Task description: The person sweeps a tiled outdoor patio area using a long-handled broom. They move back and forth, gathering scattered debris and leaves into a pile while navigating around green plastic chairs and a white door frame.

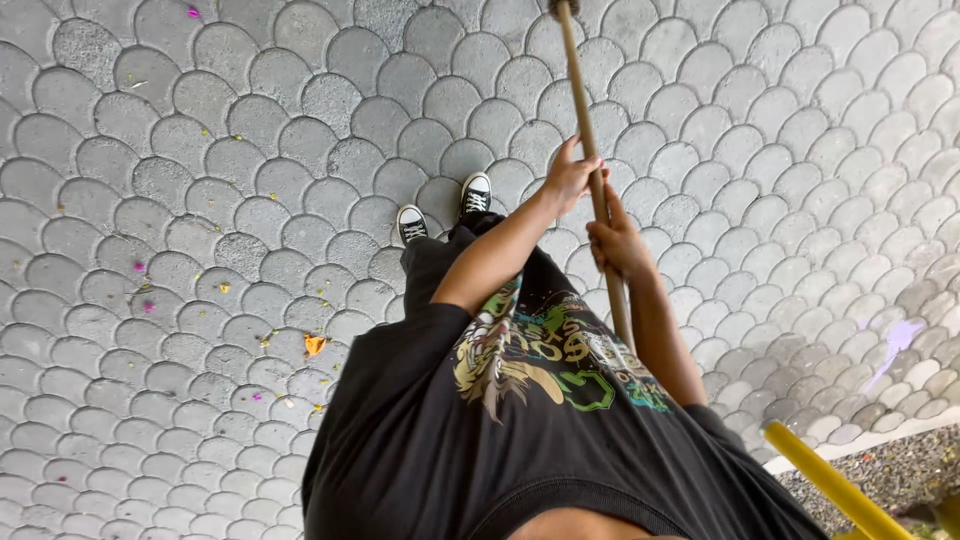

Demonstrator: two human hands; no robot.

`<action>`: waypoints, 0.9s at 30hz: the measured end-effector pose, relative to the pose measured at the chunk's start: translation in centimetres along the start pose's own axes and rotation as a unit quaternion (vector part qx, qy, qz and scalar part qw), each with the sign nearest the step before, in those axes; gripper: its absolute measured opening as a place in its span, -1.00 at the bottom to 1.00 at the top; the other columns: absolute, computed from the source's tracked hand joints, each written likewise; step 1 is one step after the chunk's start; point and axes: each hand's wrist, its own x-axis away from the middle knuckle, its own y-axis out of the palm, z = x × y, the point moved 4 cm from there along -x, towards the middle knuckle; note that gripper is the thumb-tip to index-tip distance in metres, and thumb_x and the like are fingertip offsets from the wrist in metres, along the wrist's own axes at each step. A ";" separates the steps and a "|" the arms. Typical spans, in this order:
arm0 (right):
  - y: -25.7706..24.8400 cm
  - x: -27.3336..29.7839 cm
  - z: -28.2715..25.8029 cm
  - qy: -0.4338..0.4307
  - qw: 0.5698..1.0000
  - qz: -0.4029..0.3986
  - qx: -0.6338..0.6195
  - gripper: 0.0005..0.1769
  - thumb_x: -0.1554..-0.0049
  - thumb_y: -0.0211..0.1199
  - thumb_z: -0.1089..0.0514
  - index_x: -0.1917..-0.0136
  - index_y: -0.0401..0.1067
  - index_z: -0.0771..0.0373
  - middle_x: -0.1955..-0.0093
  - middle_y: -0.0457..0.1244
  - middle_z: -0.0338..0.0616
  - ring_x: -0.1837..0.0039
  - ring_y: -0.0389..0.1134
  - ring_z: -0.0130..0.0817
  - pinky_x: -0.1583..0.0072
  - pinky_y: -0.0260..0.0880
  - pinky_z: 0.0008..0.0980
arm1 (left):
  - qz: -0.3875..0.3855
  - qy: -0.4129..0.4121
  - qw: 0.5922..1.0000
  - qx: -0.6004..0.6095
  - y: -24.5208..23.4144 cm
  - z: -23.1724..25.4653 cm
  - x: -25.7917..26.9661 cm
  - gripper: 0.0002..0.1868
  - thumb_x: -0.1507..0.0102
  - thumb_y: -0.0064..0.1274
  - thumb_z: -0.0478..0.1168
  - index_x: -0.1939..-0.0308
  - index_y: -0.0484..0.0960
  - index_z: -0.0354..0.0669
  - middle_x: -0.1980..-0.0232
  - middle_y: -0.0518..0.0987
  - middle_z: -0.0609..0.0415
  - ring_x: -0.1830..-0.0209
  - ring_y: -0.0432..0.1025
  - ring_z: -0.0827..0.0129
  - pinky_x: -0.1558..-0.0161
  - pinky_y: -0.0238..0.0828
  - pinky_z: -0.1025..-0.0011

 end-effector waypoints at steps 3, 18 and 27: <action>1.1 -2.2 -0.9 0.046 0.993 0.041 0.096 -0.05 -0.24 0.09 0.39 -0.71 -0.23 -0.17 0.18 0.26 0.17 0.52 0.28 -0.34 0.58 0.27 -0.38 | 0.026 0.018 0.999 -0.039 -1.9 0.1 -1.0 -0.28 -0.36 0.00 -0.36 -0.55 0.05 -0.13 0.10 0.52 -0.25 0.23 0.55 0.11 0.13 0.64 0.17; 9.2 -3.0 -3.5 -0.025 0.975 -0.162 0.148 -0.12 -0.23 0.12 0.36 -0.69 -0.11 -0.07 0.15 0.29 -0.05 0.39 0.26 -0.49 0.44 0.28 -0.52 | 0.164 0.135 0.973 0.090 -10.4 8.5 -0.4 -0.80 -0.32 -0.08 -0.15 0.01 0.29 0.05 0.50 0.47 0.06 0.68 0.48 0.32 0.67 0.57 0.35; 21.6 -5.2 -9.0 -0.019 0.884 -0.270 0.381 0.04 -0.11 0.07 0.24 -0.72 -0.33 -0.13 -0.60 -0.03 0.38 -0.49 0.08 0.46 -0.37 0.15 0.29 | 0.189 0.138 0.972 0.018 -22.9 8.0 -3.6 -0.90 0.02 0.13 -0.36 0.60 0.51 -0.22 0.74 0.41 -0.01 0.85 0.28 0.21 0.81 0.24 0.15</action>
